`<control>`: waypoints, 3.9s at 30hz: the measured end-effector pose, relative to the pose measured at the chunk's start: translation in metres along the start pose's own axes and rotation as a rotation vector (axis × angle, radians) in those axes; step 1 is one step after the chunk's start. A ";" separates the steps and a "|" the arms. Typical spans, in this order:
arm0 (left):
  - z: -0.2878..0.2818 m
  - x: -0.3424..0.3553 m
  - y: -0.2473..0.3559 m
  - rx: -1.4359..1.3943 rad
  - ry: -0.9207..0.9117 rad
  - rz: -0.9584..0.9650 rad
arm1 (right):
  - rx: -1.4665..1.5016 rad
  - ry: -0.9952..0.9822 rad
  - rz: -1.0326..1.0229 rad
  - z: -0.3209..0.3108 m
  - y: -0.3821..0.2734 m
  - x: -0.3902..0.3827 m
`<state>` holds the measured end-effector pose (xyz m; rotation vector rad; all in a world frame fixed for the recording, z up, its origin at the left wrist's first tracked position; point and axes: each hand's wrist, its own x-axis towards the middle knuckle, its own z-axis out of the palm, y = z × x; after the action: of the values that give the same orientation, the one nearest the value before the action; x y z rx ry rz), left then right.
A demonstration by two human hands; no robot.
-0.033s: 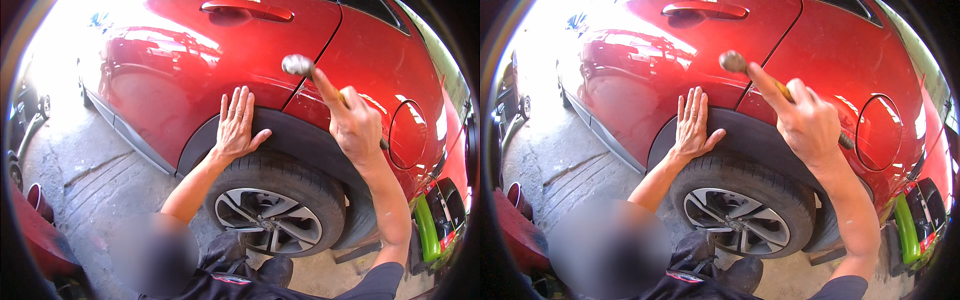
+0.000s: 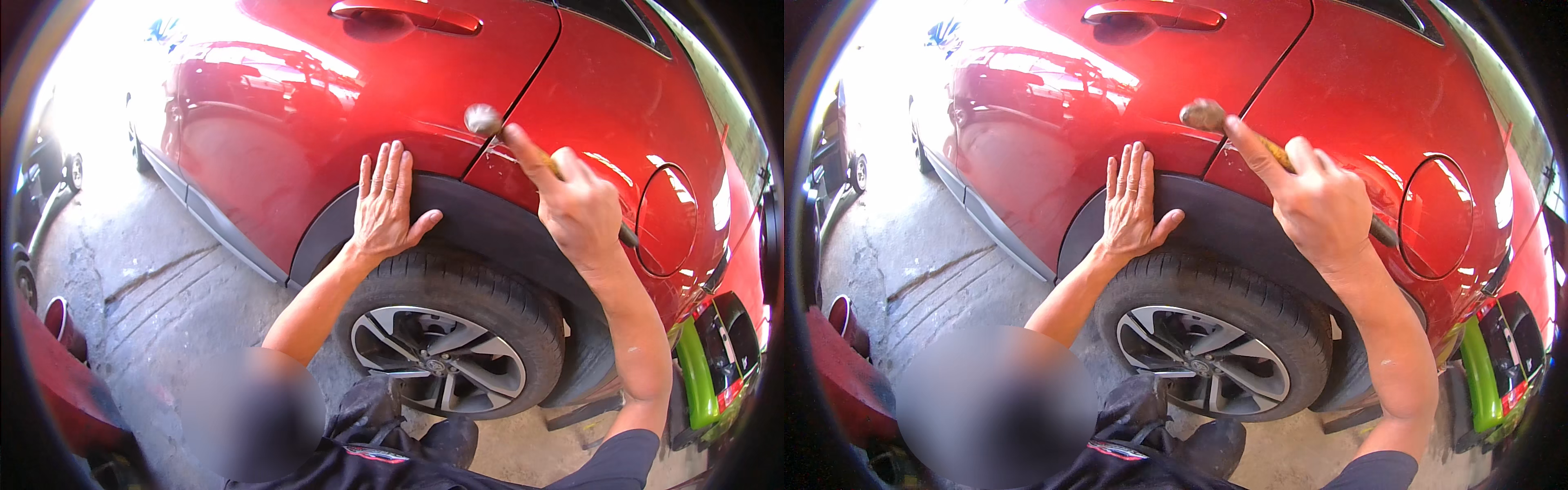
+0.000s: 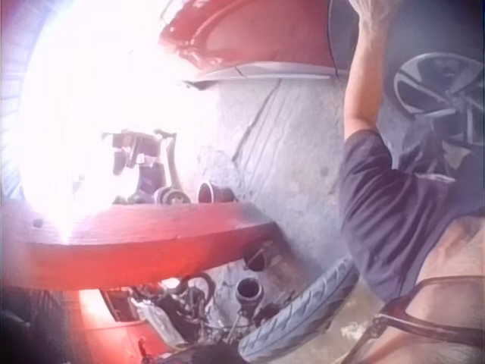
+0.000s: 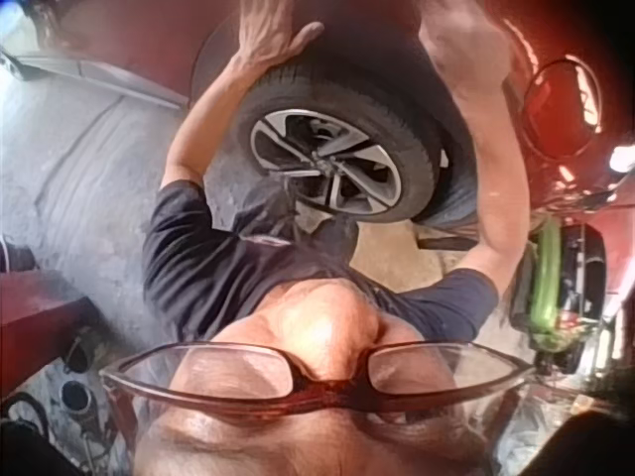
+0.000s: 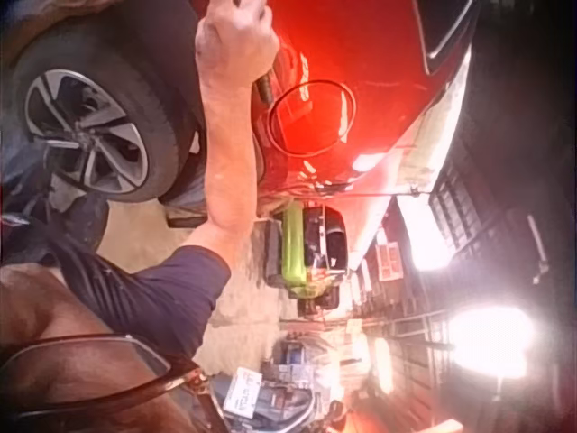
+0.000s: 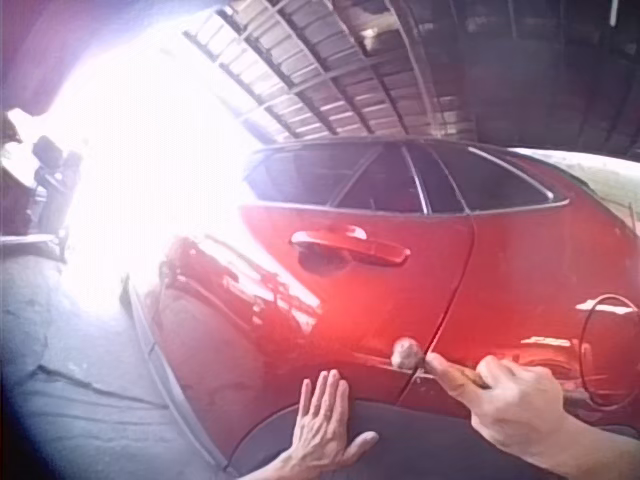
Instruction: The person uses a hammer to repeatedly tap the rear quarter panel of a red car, focusing on the area above the wheel arch. They frequently pause to feel the surface with their hand, checking for changes in the panel's shape. The task involves manual dent removal or bodywork preparation.
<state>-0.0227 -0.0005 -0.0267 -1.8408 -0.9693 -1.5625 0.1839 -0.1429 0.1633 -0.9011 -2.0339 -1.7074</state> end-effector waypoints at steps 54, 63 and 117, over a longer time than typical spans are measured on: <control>-0.011 0.132 0.117 0.041 0.012 0.276 | 1.672 -0.504 1.262 -0.043 -0.266 -0.309; 0.003 0.038 0.148 0.019 -0.172 0.245 | 1.696 -0.489 1.154 -0.070 -0.340 -0.386; 0.010 0.143 0.168 -0.110 -0.006 0.397 | 0.912 0.165 1.301 -0.105 -0.073 -0.252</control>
<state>0.1276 -0.0674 0.1207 -1.9664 -0.4858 -1.3860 0.3086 -0.3134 -0.0238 -1.1930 -1.2431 -0.1179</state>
